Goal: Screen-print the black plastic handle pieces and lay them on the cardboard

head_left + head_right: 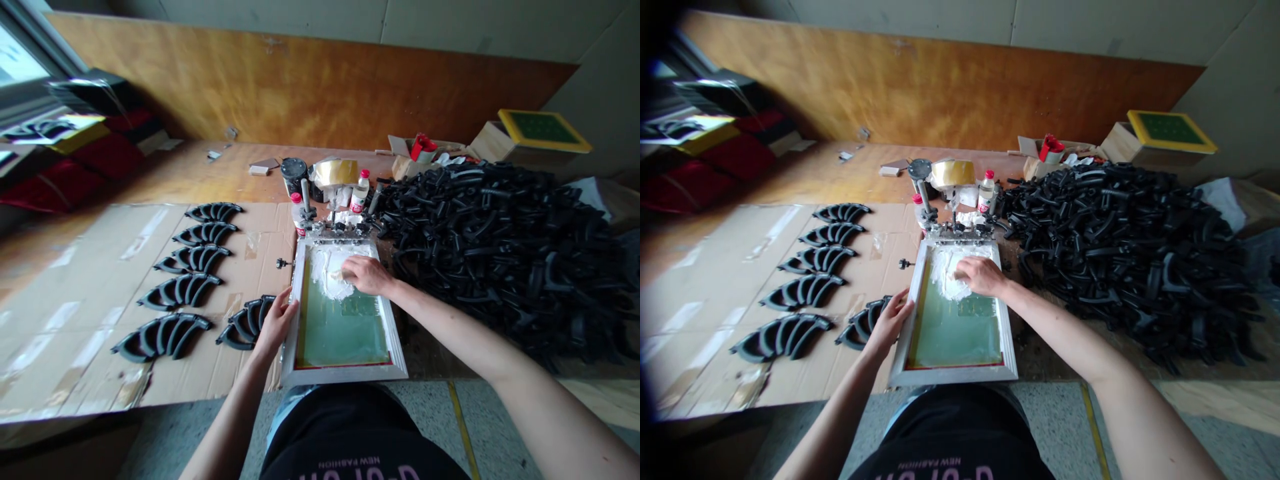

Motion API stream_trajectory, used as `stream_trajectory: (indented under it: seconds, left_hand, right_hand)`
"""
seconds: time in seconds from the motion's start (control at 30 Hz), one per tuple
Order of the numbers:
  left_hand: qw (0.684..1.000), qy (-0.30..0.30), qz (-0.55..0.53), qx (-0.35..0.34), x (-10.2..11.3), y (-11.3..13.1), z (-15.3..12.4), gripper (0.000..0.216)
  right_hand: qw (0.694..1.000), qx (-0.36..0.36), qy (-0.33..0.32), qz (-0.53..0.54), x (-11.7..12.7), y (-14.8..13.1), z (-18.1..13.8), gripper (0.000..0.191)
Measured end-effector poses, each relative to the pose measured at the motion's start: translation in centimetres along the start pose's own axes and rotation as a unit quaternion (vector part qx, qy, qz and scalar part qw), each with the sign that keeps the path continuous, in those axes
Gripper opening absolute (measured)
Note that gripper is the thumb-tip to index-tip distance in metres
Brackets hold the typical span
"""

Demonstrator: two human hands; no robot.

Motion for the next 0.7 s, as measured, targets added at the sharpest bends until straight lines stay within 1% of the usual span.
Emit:
stream_trajectory:
  seconds: [0.03,0.1,0.13,0.17,0.2,0.23,0.3,0.33,0.37,0.4,0.43,0.47,0.5,0.53,0.57,0.6,0.63,0.7]
  left_hand:
    - [1.0,-0.004,0.005,0.003,0.1,0.6,-0.4,0.079]
    - [1.0,-0.008,0.012,0.003,0.4,2.2,-1.4,0.08]
    - [1.0,-0.006,0.014,-0.004,0.7,3.2,-2.0,0.079]
    - [1.0,0.0,0.014,-0.016,1.0,4.4,-2.5,0.076]
    - [0.999,0.009,0.013,-0.032,1.3,5.6,-2.9,0.071]
    - [0.999,0.014,0.007,-0.05,1.5,7.0,-3.2,0.067]
    - [0.996,0.016,-0.023,-0.09,1.4,9.8,-3.3,0.064]
    - [0.992,0.014,-0.045,-0.115,1.3,11.2,-3.1,0.064]
    - [0.988,0.01,-0.072,-0.139,1.0,12.7,-2.8,0.063]
    - [0.982,0.003,-0.098,-0.161,0.7,14.0,-2.5,0.062]
    - [0.977,-0.003,-0.119,-0.176,0.4,15.0,-2.1,0.061]
    - [0.973,-0.006,-0.137,-0.184,0.0,15.8,-1.6,0.06]
    - [0.97,-0.006,-0.157,-0.186,-0.3,16.1,-1.3,0.06]
    - [0.967,0.001,-0.177,-0.183,-0.6,15.9,-1.0,0.059]
    - [0.965,0.013,-0.195,-0.174,-0.8,15.2,-0.9,0.059]
    - [0.965,0.02,-0.208,-0.157,-1.3,13.9,-0.8,0.059]
    - [0.97,0.011,-0.21,-0.124,-2.2,12.1,-0.9,0.058]
    - [0.981,-0.056,-0.183,-0.015,-5.3,7.3,-1.3,0.06]
  right_hand:
    - [0.999,-0.037,0.014,-0.001,0.6,1.2,1.1,0.022]
    - [0.993,-0.108,0.036,-0.009,2.0,3.7,3.2,0.048]
    - [0.989,-0.137,0.044,-0.016,2.9,5.0,3.9,0.058]
    - [0.985,-0.163,0.057,-0.025,3.9,6.3,4.1,0.064]
    - [0.979,-0.187,0.076,-0.034,5.1,7.6,3.8,0.064]
    - [0.971,-0.211,0.103,-0.042,6.3,8.9,3.0,0.061]
    - [0.946,-0.276,0.161,-0.05,8.2,11.5,-0.2,0.048]
    - [0.931,-0.315,0.177,-0.047,8.4,12.6,-2.3,0.04]
    - [0.917,-0.353,0.181,-0.037,8.0,13.4,-4.3,0.034]
    - [0.908,-0.381,0.173,-0.02,6.9,13.7,-6.1,0.028]
    - [0.909,-0.388,0.152,0.007,5.2,13.6,-7.3,0.025]
    - [0.918,-0.373,0.131,0.033,3.3,12.9,-8.0,0.025]
    - [0.934,-0.336,0.107,0.056,1.3,11.6,-8.0,0.027]
    - [0.952,-0.286,0.085,0.067,-0.4,10.0,-7.7,0.033]
    - [0.967,-0.239,0.063,0.062,-1.8,8.2,-7.1,0.038]
    - [0.977,-0.204,0.042,0.049,-2.9,6.6,-6.6,0.039]
    - [0.982,-0.184,0.027,0.03,-3.6,5.1,-6.1,0.036]
    - [0.982,-0.186,0.026,0.0,-3.8,2.5,-5.3,0.023]
Point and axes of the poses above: each hand's wrist, its own z-axis towards the middle knuckle, its own x-axis out of the back of the hand, y = z × x, the point moved 8 cm from there along z, towards the middle knuckle, and after that the axes turned 8 degrees about x, right-handed, at the moved point
